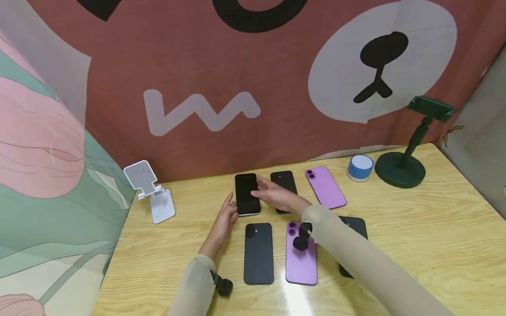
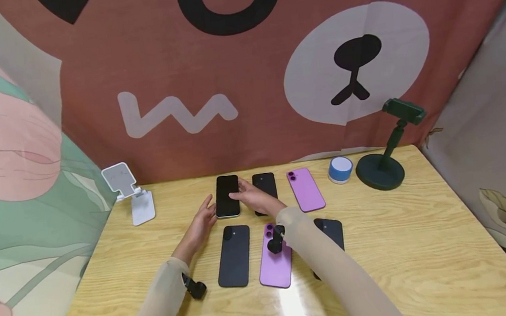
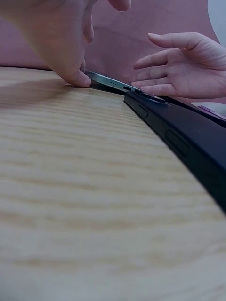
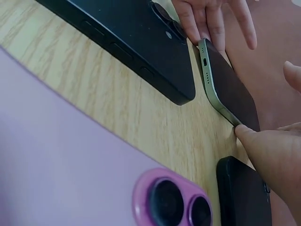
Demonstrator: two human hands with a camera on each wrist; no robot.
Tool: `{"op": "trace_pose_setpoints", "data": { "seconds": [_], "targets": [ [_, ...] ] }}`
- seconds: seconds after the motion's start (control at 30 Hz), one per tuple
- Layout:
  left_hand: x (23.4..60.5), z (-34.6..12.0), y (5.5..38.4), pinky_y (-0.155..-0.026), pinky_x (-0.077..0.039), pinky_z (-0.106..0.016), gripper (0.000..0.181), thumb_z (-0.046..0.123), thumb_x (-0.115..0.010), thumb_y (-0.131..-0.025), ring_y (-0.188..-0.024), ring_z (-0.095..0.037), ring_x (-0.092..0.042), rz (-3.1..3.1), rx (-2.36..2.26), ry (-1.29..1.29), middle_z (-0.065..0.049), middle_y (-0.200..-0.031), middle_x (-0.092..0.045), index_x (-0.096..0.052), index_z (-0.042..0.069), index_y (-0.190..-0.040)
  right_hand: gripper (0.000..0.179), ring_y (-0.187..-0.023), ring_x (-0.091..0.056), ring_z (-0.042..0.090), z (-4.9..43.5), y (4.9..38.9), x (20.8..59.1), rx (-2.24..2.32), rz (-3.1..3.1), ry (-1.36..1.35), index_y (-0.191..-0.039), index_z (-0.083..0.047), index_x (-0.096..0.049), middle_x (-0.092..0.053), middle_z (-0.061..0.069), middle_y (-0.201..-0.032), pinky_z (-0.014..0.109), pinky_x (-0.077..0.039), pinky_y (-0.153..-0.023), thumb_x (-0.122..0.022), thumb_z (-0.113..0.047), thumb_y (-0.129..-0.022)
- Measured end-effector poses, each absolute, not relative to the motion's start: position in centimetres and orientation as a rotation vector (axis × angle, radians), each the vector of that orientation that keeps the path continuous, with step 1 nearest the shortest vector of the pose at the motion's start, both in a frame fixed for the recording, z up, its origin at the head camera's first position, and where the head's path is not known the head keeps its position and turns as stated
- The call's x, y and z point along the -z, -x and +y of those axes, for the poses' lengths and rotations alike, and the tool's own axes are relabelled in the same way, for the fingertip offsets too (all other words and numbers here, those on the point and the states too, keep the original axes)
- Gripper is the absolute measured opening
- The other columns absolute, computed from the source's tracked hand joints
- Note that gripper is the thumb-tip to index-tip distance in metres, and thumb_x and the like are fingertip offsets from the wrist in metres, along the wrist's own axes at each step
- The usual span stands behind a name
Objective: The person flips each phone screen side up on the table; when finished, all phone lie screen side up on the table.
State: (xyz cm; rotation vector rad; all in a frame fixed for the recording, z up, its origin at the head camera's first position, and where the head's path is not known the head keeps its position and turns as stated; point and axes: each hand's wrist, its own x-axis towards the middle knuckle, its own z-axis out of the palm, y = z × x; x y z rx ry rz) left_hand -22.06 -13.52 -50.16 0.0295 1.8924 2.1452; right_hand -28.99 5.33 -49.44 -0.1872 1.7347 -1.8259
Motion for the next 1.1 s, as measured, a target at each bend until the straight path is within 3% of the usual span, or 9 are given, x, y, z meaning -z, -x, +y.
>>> {"op": "trace_pose_setpoints", "data": {
  "seconds": [0.5, 0.77, 1.1],
  "targets": [
    [50.2, -13.6, 22.0, -0.114, -0.012, -0.047, 0.063, 0.012, -0.033, -0.094, -0.142, -0.031, -0.011, 1.875, -2.19, 0.057, -0.023, -0.154, -0.012, -0.007, 0.005, -0.152, 0.077, -0.144, 0.0, 0.029, 5.0, 28.0, 49.9, 1.949, 1.652, 0.181, -0.151, -0.005, 0.002, 0.003, 0.016, -0.157, 0.043, -0.011, -0.114, -0.05, -0.006, -0.095],
    [49.9, -13.3, 21.5, -0.114, -0.007, -0.047, 0.064, 0.013, -0.032, -0.095, -0.143, -0.033, -0.002, 1.867, -2.173, 0.081, -0.024, -0.155, -0.002, -0.003, 0.002, -0.151, 0.078, -0.144, -0.004, 0.028, 5.1, 27.5, 50.3, 1.993, 1.639, 0.148, -0.151, -0.003, -0.001, -0.001, 0.016, -0.157, 0.041, -0.013, -0.114, -0.053, -0.003, -0.093],
    [50.2, -13.5, 21.6, -0.114, -0.011, -0.048, 0.065, 0.012, -0.035, -0.097, -0.142, -0.035, -0.008, 1.846, -2.182, 0.081, -0.027, -0.153, -0.008, 0.0, 0.0, -0.15, 0.075, -0.143, -0.007, 0.03, 5.4, 27.3, 50.4, 2.066, 1.587, 0.116, -0.151, -0.002, -0.002, -0.003, 0.019, -0.157, 0.04, -0.019, -0.113, -0.051, 0.001, -0.093]
  ]
}}
